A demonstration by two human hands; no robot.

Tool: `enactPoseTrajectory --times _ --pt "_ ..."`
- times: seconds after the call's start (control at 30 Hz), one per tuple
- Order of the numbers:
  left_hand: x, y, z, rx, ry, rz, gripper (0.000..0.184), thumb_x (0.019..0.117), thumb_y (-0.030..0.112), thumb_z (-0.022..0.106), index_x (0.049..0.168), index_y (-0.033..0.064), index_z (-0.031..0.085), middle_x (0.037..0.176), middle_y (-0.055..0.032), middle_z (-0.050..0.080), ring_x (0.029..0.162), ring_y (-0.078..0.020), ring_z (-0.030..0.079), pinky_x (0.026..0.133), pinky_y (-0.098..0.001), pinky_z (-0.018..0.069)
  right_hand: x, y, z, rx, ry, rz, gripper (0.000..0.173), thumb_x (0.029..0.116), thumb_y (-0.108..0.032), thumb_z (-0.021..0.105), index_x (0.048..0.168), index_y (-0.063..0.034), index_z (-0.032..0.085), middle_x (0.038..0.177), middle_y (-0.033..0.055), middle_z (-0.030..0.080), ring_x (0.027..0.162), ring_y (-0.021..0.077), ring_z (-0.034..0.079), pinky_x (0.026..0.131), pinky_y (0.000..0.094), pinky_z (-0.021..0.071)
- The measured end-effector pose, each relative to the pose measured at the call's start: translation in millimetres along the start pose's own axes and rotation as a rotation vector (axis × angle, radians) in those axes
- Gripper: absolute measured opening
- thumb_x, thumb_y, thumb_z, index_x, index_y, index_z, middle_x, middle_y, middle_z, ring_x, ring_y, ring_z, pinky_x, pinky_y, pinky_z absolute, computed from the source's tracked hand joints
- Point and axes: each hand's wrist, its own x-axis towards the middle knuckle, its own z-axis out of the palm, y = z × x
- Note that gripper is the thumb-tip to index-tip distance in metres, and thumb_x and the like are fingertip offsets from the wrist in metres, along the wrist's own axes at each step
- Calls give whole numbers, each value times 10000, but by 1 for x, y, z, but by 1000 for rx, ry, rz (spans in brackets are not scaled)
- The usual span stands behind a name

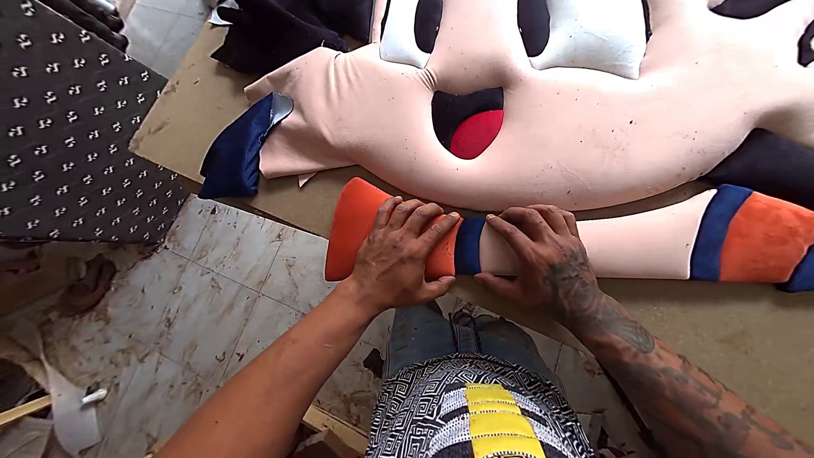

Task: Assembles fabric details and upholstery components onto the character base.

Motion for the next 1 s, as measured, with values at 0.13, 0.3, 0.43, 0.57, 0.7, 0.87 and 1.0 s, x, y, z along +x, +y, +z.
enactPoseTrajectory --times 0.13,0.3,0.43,0.57,0.7,0.87,1.0 --pt "6 1 0 19 -31 -3 916 686 744 657 1480 297 559 1394 -26 592 1340 -262 488 1178 -550 282 3 1 0 14 -10 6 830 695 -747 697 1301 -180 705 1225 82 672 1174 306 581 998 513 445" --pt "6 2 0 34 -43 18 911 709 745 642 1488 280 554 1400 -43 585 1341 -274 483 1178 -543 281 2 1 -1 23 6 -16 820 702 -726 702 1287 -152 710 1212 94 675 1159 315 586 987 511 446" --pt "6 1 0 41 -41 37 915 722 749 634 1488 255 555 1409 -59 583 1341 -288 486 1175 -542 291 3 1 0 45 17 -22 808 705 -725 700 1270 -148 717 1212 100 679 1165 319 590 989 515 450" --pt "7 1 -1 33 -43 41 907 731 738 637 1489 246 555 1408 -63 582 1345 -295 481 1174 -545 294 3 2 0 46 3 -22 811 699 -721 704 1274 -149 716 1213 103 676 1168 320 587 994 519 445" --pt "7 1 -2 33 -47 44 910 736 745 634 1489 240 554 1414 -71 582 1352 -306 482 1173 -551 304 6 3 -1 30 -36 -31 822 703 -745 674 1279 -160 711 1207 109 671 1155 323 592 971 523 452" --pt "10 -2 -6 24 -96 77 914 768 751 619 1516 235 519 1427 -77 567 1351 -314 480 1175 -550 308 7 4 2 -3 -75 -54 897 704 -783 664 1339 -149 672 1227 130 663 1159 333 593 966 520 461" --pt "18 -21 -6 49 -119 248 976 807 843 528 1550 212 471 1419 -89 574 1332 -299 505 1167 -492 349 4 3 4 -35 -78 -54 900 743 -799 624 1366 -150 655 1250 125 659 1175 326 591 989 516 453"
